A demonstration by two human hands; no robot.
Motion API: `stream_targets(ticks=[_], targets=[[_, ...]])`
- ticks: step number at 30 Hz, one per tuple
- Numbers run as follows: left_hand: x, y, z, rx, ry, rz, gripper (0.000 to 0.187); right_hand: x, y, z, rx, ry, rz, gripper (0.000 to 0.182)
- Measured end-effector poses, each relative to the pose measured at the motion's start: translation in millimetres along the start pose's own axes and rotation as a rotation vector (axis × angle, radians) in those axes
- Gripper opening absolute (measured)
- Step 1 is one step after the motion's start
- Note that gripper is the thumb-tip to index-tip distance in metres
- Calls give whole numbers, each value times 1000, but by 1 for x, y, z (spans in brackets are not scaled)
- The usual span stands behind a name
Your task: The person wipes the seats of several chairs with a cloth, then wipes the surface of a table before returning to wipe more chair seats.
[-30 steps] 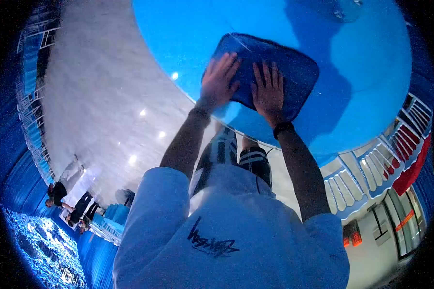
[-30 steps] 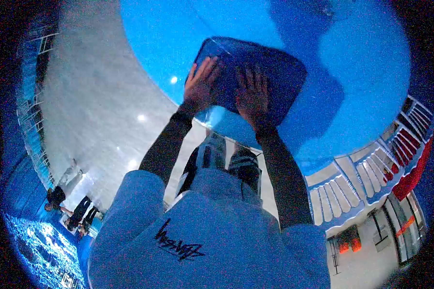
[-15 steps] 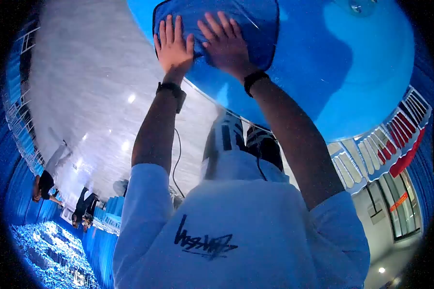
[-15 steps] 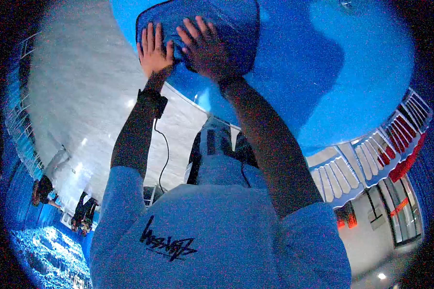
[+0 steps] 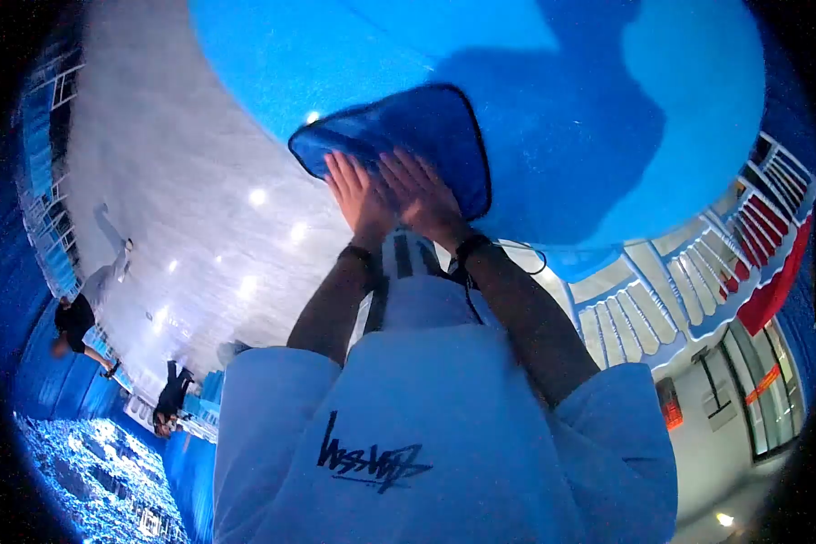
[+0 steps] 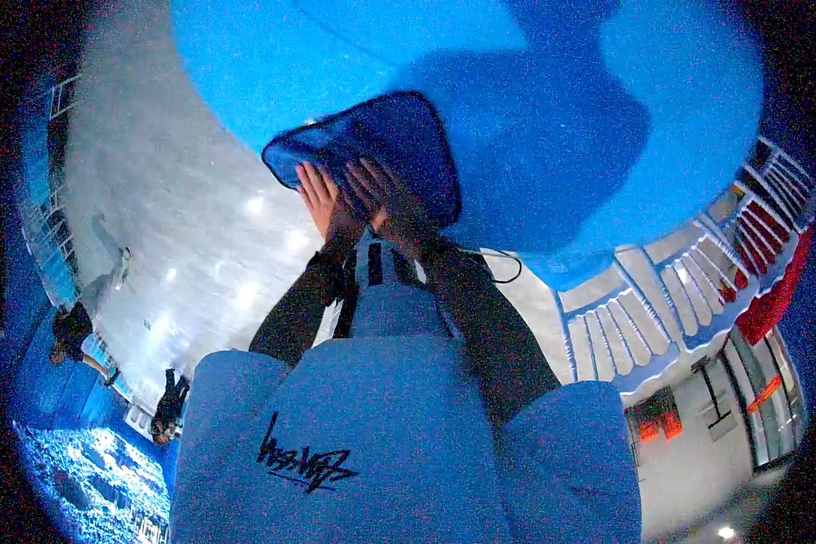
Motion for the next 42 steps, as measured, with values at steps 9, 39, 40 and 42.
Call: stream_targets(ticks=[9,39,40,42], targets=[[-202,65,42,215,605,60,58,-131,-57,222,177,280,202,62],[-41,-26,-182,436,-325,1316,47,-314,-263,167,-842,527,-210,52],[-16,-20,-193,396,-363,1347,50,-307,-247,136,-670,562,11,57],[-13,-45,-215,337,-326,1552,32,-287,-213,81,-299,610,440,69]])
Point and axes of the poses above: each hand's wrist, its own z-axis away from the middle knuckle, its own y-axis out of the palm, x = y × z, the point moved 4 cm from there along -z, towards the middle knuckle, and after that the axes turned 4 degrees about y, right-handed, at the moved point
